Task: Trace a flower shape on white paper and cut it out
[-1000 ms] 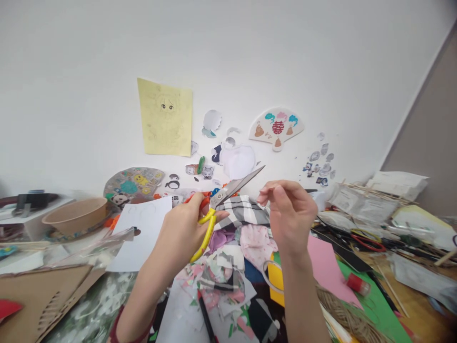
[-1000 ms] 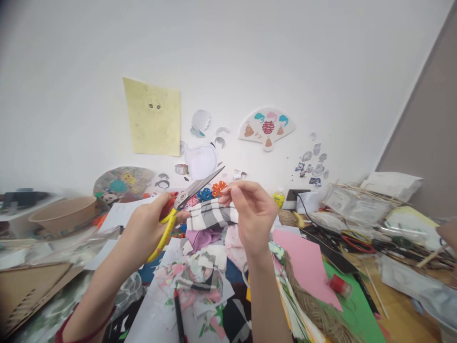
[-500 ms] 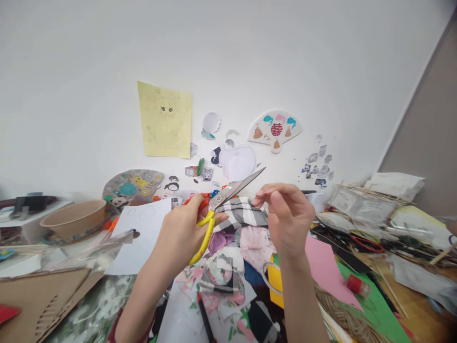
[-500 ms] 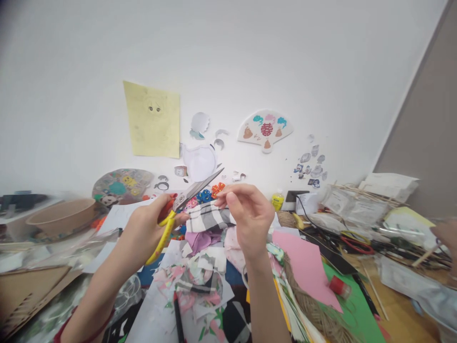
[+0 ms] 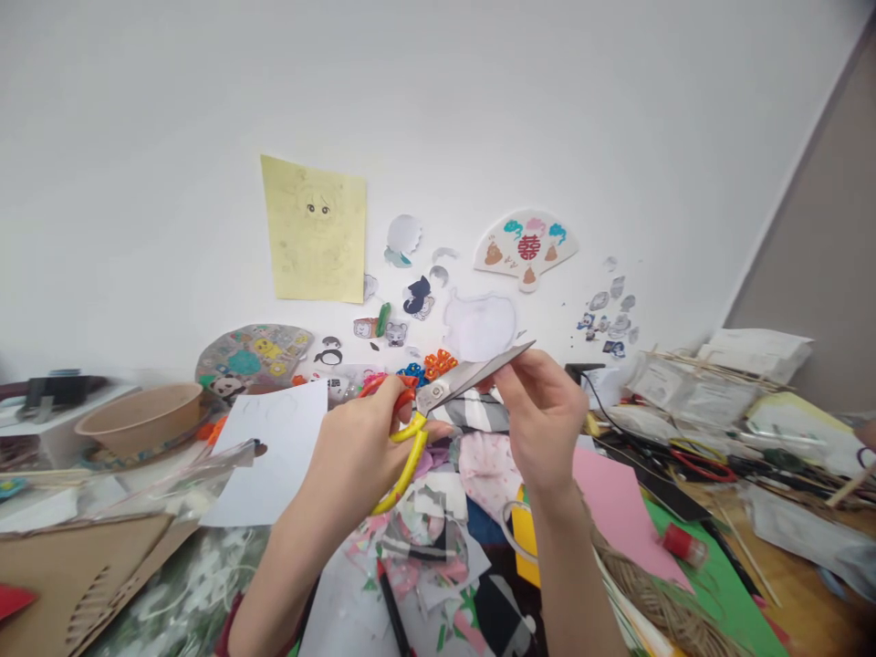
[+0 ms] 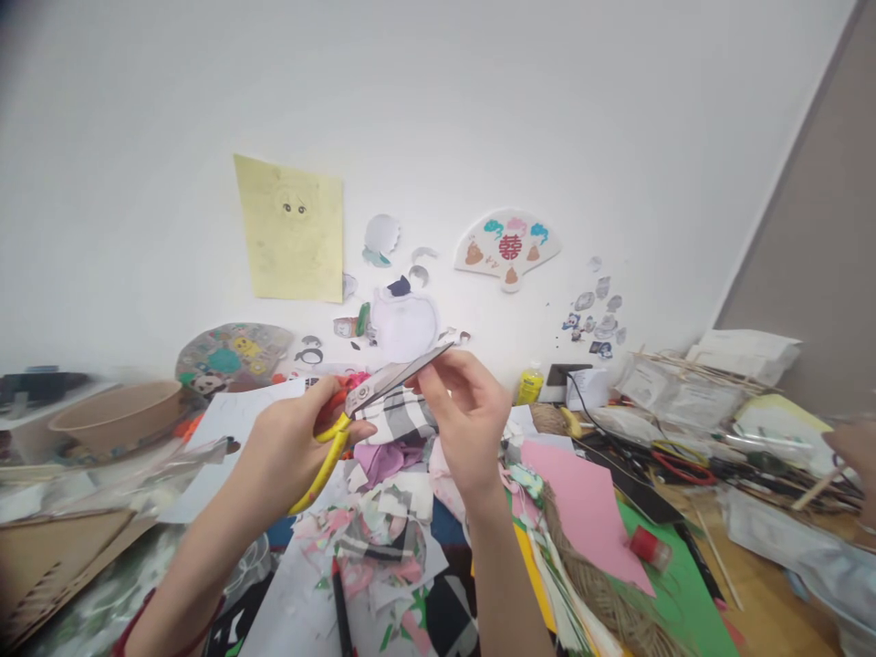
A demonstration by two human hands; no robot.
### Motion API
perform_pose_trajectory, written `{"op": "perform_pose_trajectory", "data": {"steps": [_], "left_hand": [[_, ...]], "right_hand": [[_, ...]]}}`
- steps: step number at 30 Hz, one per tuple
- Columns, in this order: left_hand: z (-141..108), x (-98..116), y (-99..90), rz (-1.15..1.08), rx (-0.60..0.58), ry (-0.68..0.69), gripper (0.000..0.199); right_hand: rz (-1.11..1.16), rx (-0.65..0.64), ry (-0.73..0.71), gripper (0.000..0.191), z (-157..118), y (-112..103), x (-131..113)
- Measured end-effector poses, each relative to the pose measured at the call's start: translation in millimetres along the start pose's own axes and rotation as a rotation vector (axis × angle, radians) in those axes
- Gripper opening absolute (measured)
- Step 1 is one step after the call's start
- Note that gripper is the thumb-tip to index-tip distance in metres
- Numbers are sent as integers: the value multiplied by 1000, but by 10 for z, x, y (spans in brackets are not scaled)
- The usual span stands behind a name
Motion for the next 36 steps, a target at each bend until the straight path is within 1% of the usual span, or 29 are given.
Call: {"op": "perform_pose_trajectory", "data": {"steps": [8,14,17,20,23,29,36], "left_hand": [[-12,-18,-33,60,47,-9,41],[-27,-41,-89,107,115,4,30],[-34,-43,-112,121,135,14,29],[-33,-37,-113,130,140,24,29],[-34,-35,-110,130,153,47,30],[-27,-48,-96,117,156,67,32],[-16,-21,-66,95,136,48,34]], "right_hand": [[-27,42,-27,8,-1,-2,-32],[-39,7,-53,7,4,-18,-49],[-47,-29,-57,7,9,-24,-91],[-88,-80,-54,9,18,-25,-148],[-112,-100,-53,10,29,-30,-185],[-118,-146,-23,9,21,0,-189],[-119,-138,-5,9,-6,19,-185]]}}
Point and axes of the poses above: each hand's wrist, its own z-axis towards the middle knuckle, its own y-axis out of the palm, x = y × z, the point moved 5 cm from there along z, towards the middle knuckle, and after that the axes turned 13 degrees about -y, right-handed, at the moved point
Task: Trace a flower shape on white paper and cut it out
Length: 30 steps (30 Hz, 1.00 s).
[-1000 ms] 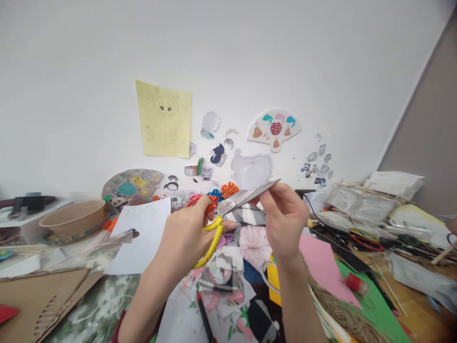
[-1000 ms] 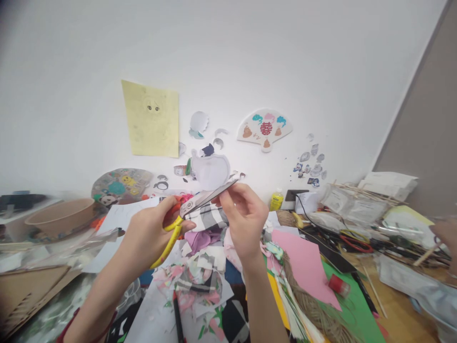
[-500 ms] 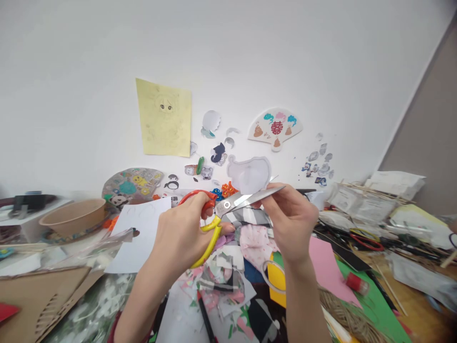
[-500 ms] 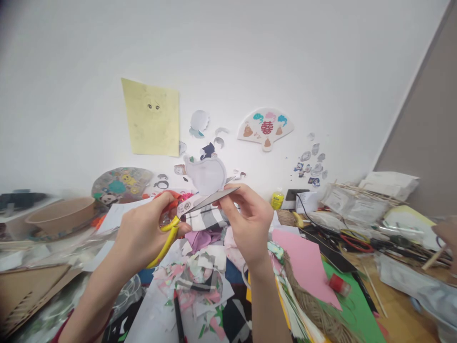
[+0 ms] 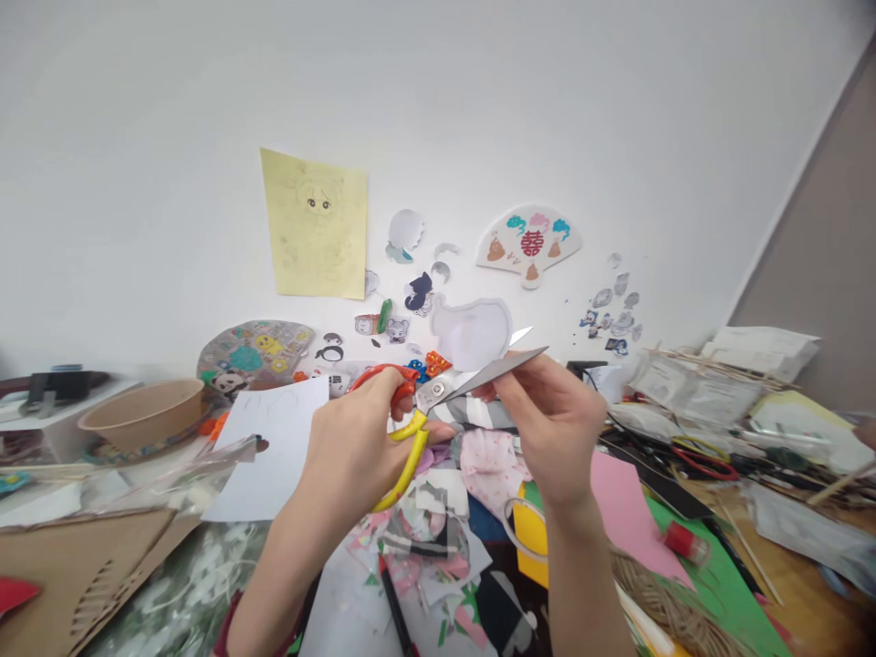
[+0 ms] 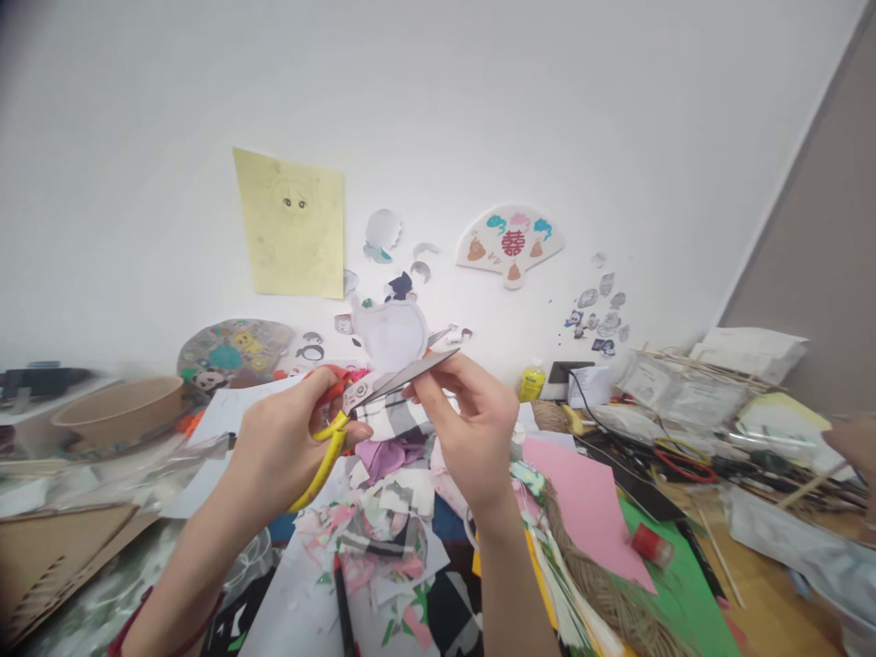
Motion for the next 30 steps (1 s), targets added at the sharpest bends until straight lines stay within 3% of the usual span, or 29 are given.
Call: {"op": "perform_pose_trajectory", "data": {"steps": [8,22,30], "left_hand": [[-7,45,-26,-28,-54,-41,39],[-2,-21,-43,-27,-36,39,40],[-9,60,-47,-85,-53,-23,44]], "right_hand": [[37,45,3,6,-6,18,55],[-7,-83,-11,8,4,-30,-3],[64,11,19,4,-14,39,97]]}}
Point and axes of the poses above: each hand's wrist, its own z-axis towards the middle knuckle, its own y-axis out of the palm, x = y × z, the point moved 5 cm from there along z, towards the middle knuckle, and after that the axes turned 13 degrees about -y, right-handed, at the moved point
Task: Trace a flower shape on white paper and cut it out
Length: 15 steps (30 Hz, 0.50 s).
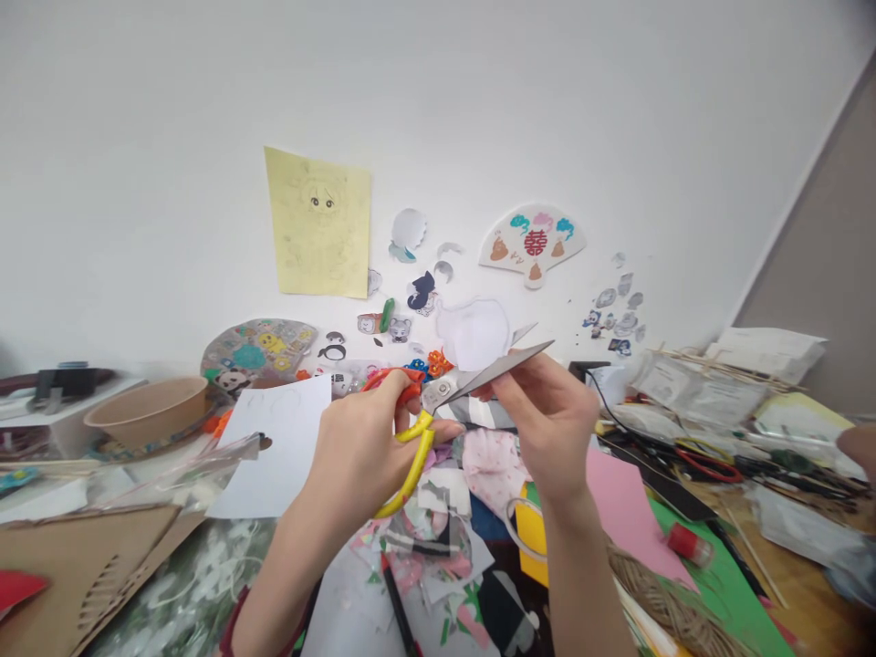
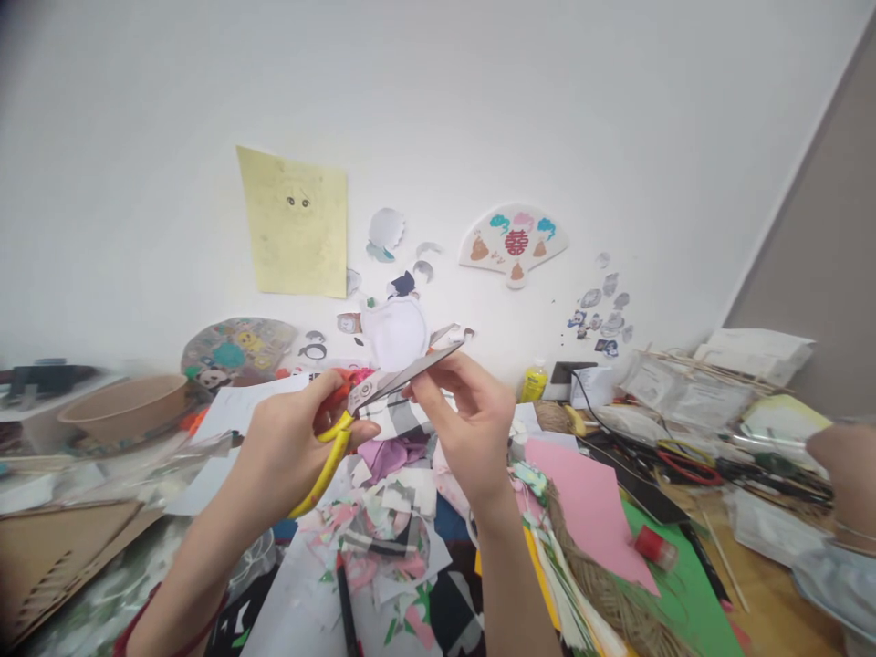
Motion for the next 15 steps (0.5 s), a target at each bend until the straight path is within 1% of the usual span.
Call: {"op": "perform_pose_trajectory", "data": {"steps": [5,7,11,15], "left_hand": [[-4,26,2,10,-2,-12,44],[2,18,2,22,2,-15,44],[13,-28,-13,47,3,-16,46],[5,-80,-52,85,-20,-19,45]], "right_hand": [[-26,94,-8,4,-10,32,11],[-49,108,-3,6,-11,29,6],[-79,35,16,5,-1,11,0],[-97,-41,31,5,9,-38,-23]]}}
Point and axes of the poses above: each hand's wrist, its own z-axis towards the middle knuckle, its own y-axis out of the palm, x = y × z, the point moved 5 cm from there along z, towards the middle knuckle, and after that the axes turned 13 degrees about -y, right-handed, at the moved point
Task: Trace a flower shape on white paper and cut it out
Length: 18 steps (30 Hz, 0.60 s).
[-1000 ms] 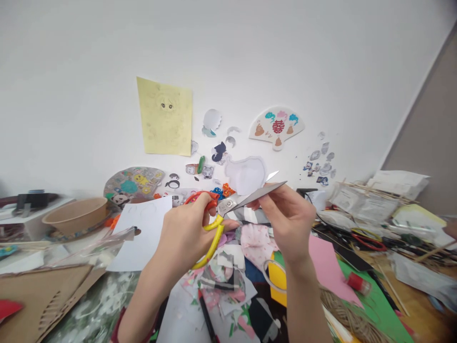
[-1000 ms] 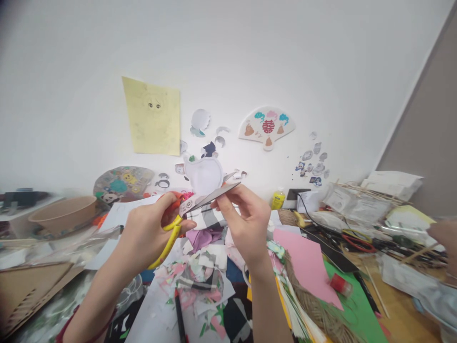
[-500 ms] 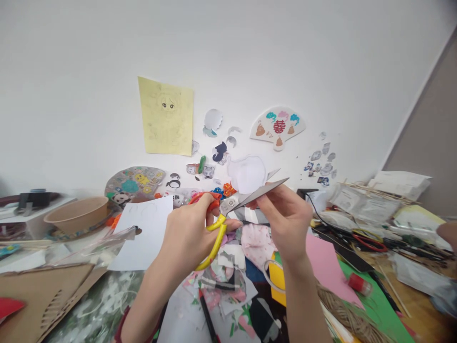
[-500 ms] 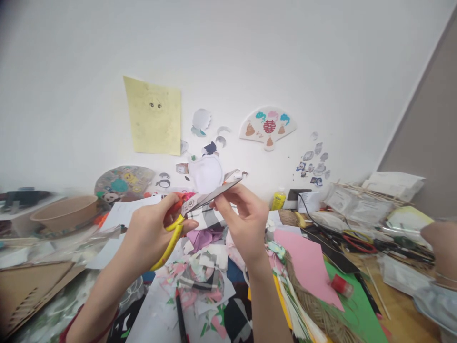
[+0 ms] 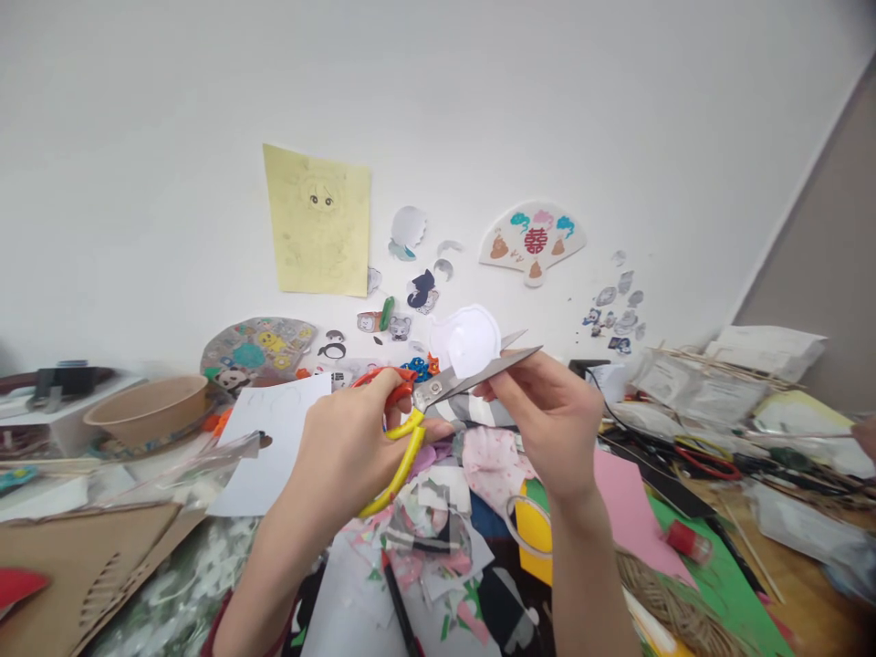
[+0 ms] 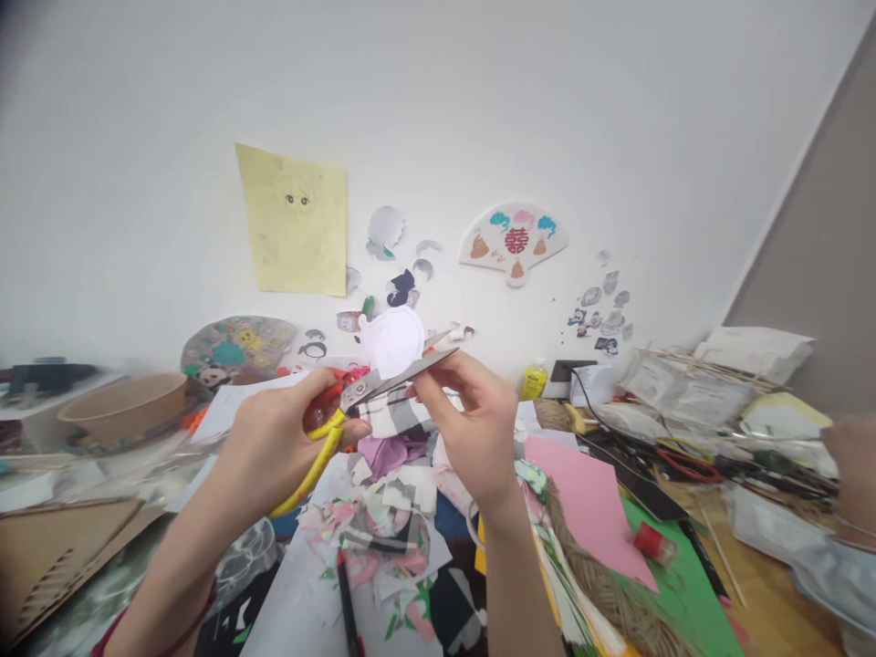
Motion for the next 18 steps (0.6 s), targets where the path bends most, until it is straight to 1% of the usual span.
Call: {"op": "perform_pose_trajectory", "data": {"steps": [4,7,10,14,18], "left_hand": [[-16,-15,-57,39,-12,14,39],[-17,-9,-79,52,-37,30,38],[-22,-9,-87,67,-58,29,39],[-40,-8,-95,86,-75,28,41],[-51,0,-88,43,-113,31,44]], "right_hand": [[-10,-77,15,7,7,-36,-28],[-1,-126,32,9,13,-54,-44],[9,-153,40,8,17,-77,-60],[24,-185,14,10,24,-103,-101],[15,-201,13,10,35,-127,-140]]}}
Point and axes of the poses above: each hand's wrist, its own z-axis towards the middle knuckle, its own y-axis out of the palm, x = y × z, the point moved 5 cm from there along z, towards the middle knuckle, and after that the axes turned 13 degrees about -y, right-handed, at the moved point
